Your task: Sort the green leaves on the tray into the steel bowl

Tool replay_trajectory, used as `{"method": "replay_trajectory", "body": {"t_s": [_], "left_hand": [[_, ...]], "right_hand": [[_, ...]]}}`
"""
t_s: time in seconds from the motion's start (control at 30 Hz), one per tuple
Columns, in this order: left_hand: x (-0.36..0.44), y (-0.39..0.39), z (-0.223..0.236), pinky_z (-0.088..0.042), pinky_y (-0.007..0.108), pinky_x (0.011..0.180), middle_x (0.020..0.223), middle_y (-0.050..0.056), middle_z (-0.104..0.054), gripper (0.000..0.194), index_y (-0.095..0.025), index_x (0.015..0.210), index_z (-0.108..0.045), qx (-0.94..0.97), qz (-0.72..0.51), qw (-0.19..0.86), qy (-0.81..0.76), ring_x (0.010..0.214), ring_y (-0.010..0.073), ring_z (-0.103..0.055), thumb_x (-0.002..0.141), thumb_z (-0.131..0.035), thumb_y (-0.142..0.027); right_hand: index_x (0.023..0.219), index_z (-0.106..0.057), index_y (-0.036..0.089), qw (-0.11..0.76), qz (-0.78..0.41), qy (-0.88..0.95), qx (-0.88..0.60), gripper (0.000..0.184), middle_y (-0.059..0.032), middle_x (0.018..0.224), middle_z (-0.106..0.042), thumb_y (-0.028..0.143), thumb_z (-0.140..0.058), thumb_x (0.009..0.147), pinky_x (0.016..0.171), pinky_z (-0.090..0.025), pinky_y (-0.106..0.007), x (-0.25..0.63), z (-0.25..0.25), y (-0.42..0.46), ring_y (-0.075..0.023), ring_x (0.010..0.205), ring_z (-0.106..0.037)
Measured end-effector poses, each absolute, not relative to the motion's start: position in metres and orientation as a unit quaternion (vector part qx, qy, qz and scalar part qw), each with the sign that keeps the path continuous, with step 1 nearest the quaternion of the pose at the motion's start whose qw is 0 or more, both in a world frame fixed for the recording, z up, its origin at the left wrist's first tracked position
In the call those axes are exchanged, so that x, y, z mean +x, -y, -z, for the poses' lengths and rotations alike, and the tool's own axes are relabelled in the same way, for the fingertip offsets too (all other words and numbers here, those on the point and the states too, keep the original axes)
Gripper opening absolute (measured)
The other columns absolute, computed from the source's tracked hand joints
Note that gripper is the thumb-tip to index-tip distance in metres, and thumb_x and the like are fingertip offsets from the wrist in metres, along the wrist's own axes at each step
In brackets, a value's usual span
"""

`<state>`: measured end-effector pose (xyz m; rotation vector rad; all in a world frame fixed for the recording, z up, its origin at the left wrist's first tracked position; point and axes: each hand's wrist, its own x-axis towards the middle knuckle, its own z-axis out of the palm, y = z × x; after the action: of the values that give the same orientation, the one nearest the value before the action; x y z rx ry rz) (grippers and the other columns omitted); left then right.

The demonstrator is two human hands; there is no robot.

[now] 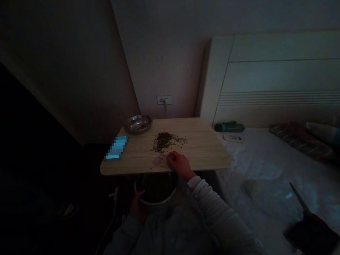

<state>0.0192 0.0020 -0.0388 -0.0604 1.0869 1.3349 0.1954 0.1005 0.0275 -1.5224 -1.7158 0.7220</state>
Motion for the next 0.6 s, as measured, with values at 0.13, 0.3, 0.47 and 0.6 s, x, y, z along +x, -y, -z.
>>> {"method": "replay_trajectory", "body": {"t_s": [0.13,0.3,0.47,0.6], "left_hand": [[0.018,0.0,0.037,-0.053,0.039,0.083,0.082,0.003,-0.076,0.024,-0.019,0.092,-0.067,-0.027,-0.586,0.645,-0.489,0.089,0.0237,-0.07,0.072,-0.059,-0.008],[0.01,0.0,0.048,-0.052,0.039,0.084,0.085,0.004,-0.076,0.029,-0.02,0.098,-0.067,0.005,-0.582,0.648,-0.492,0.089,0.0239,-0.07,0.07,-0.062,-0.011],[0.013,-0.002,0.05,-0.051,0.042,0.086,0.079,0.005,-0.075,0.021,-0.019,0.09,-0.068,0.0,-0.574,0.649,-0.499,0.092,0.0256,-0.069,0.072,-0.061,-0.011],[0.016,-0.004,0.051,-0.049,0.042,0.089,0.074,0.004,-0.075,0.014,-0.02,0.081,-0.068,0.002,-0.583,0.64,-0.501,0.094,0.0262,-0.069,0.073,-0.059,-0.012]], "right_hand": [[0.083,-0.067,0.02,0.369,-0.283,0.675,-0.573,0.018,-0.001,0.068,-0.067,0.031,-0.055,0.077,0.06,-0.039,-0.025,0.187,-0.029,-0.099,-0.0147,0.064,-0.057],[0.086,-0.069,0.021,0.375,-0.295,0.695,-0.538,0.02,-0.0021,0.075,-0.07,0.032,-0.055,0.078,0.065,-0.042,-0.026,0.183,-0.03,-0.101,-0.0168,0.07,-0.06],[0.087,-0.072,0.022,0.377,-0.308,0.712,-0.506,0.022,-0.0027,0.08,-0.072,0.032,-0.055,0.078,0.069,-0.046,-0.029,0.185,-0.028,-0.102,-0.0183,0.072,-0.062],[0.086,-0.072,0.021,0.381,-0.332,0.707,-0.495,0.022,-0.0029,0.077,-0.072,0.034,-0.056,0.076,0.069,-0.046,-0.03,0.188,-0.026,-0.102,-0.0185,0.07,-0.061]]}}
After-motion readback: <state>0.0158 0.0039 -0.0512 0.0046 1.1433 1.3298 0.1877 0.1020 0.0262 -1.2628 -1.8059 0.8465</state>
